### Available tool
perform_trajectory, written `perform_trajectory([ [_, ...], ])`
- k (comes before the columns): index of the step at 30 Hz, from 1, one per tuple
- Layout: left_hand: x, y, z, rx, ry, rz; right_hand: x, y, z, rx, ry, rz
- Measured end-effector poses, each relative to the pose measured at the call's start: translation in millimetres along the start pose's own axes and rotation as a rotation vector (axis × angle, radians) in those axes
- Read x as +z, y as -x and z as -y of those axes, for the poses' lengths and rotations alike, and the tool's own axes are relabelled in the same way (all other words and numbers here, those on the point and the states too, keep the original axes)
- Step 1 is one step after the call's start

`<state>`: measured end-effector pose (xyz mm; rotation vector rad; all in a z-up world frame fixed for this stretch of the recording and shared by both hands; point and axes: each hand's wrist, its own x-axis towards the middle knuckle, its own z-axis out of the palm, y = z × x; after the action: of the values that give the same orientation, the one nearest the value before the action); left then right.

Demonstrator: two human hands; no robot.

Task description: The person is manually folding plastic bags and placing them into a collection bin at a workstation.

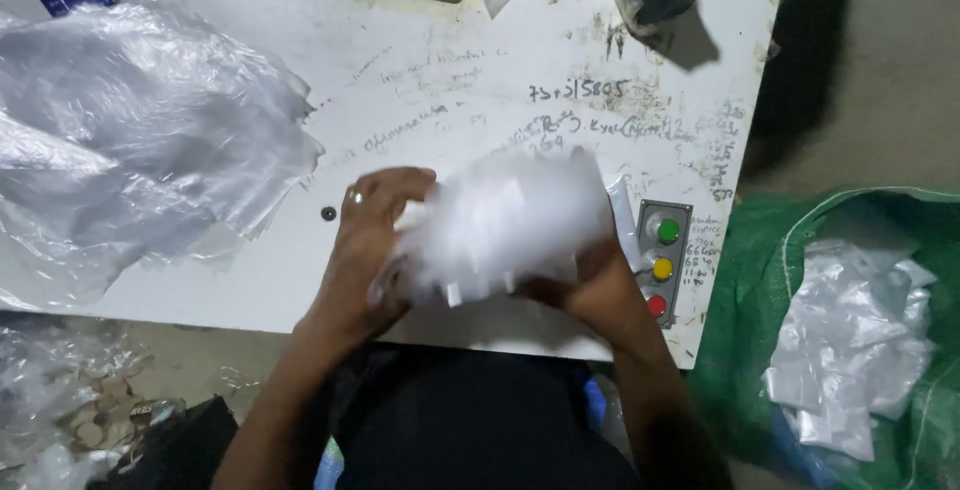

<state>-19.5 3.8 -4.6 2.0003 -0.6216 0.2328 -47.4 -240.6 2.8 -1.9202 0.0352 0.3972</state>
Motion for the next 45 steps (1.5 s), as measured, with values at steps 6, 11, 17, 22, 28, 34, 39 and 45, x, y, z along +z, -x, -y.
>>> perform_trajectory([
  [6,-3,68,-32,-0.482,0.43,0.921,-13,53,-57,0.27,-0.171,0.604],
  [11,4,74,-47,-1.209,0.606,0.538,-8,47,-1,0.333,0.132,0.06],
  [17,-4,73,-42,-0.839,0.393,0.4,20,56,-29,-0.013,-0.093,0.584],
  [22,-15,91,-25,-0.391,0.282,0.44,26,56,-33,0.097,-0.265,0.573],
  [28,10,71,-23,-0.829,0.17,0.388,10,39,-24,0.182,-0.445,0.607],
  [34,45,53,-34,-0.422,-0.206,-0.134,41,32,8,0.063,-0.303,-0.421],
  [39,63,49,-19,-0.906,0.996,-0.393,55,33,8,-0.03,-0.479,-0.099],
  [45,28,22,-43,-0.542,0.728,0.107,56,38,16,0.317,-0.707,-0.281],
])
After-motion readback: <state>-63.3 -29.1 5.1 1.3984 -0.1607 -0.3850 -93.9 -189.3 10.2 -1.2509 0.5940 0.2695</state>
